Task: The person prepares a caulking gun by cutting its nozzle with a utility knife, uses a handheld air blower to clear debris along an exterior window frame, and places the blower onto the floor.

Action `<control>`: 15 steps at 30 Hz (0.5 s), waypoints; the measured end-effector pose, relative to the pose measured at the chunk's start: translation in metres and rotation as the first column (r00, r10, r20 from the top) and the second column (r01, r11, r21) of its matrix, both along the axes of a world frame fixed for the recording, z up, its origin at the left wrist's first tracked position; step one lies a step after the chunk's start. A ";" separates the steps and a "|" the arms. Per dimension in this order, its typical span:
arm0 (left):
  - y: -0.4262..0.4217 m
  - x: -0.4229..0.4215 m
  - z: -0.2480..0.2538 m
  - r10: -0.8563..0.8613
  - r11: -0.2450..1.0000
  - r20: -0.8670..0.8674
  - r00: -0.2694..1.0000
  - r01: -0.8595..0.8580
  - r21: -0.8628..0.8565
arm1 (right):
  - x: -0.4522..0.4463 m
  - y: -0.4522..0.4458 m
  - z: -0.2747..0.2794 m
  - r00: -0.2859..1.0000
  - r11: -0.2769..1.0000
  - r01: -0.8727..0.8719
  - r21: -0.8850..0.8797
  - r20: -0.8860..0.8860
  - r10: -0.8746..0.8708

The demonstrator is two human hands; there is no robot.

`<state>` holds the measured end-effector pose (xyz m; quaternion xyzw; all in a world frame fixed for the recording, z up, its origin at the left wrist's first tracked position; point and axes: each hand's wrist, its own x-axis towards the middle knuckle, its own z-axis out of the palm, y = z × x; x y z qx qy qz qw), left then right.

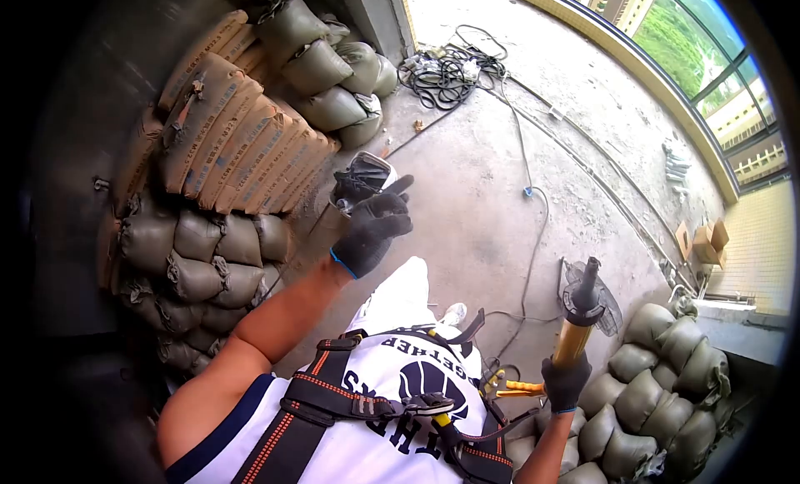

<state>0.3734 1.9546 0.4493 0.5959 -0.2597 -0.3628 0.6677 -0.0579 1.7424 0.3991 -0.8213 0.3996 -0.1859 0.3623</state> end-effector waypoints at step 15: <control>-0.143 0.181 0.032 -0.519 0.750 -0.596 0.614 -0.009 -0.662 | 0.191 -0.107 0.008 0.989 0.999 0.041 -0.012 -0.143 -0.042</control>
